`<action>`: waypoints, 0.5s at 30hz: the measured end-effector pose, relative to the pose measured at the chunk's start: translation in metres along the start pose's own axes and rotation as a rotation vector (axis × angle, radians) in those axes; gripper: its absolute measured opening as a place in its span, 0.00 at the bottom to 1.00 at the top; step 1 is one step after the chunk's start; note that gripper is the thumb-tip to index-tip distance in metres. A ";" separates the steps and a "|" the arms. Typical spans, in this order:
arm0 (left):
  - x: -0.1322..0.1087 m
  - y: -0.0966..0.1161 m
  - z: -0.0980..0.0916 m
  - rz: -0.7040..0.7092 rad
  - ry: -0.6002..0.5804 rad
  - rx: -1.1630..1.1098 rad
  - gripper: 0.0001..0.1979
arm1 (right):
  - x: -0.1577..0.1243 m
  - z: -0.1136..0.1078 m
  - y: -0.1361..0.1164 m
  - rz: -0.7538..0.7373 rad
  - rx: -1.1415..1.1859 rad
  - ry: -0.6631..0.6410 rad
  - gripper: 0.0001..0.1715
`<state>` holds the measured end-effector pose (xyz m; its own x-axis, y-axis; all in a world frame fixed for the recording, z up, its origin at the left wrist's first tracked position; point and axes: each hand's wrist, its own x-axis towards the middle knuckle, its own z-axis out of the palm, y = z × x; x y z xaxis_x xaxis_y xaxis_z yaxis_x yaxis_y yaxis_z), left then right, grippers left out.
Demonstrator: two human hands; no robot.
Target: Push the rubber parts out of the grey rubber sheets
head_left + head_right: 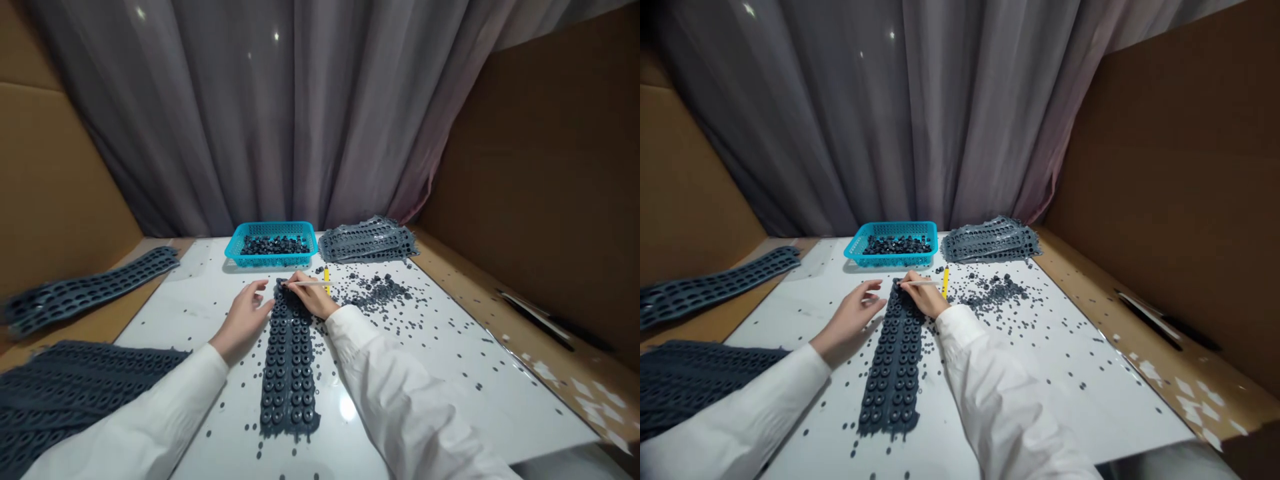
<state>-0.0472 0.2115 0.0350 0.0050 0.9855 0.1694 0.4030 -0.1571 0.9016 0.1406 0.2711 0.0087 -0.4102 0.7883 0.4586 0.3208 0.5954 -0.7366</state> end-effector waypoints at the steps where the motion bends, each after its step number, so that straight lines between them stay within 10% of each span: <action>1: 0.014 -0.009 0.006 -0.005 -0.005 -0.011 0.23 | 0.000 0.000 0.000 0.001 0.003 0.002 0.13; 15: 0.038 -0.053 0.032 0.030 -0.110 -0.093 0.15 | 0.001 -0.006 -0.007 0.063 0.001 0.117 0.12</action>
<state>-0.0395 0.2595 -0.0193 0.1185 0.9805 0.1567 0.3142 -0.1867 0.9308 0.1431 0.2684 0.0174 -0.2869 0.8371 0.4658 0.3422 0.5437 -0.7663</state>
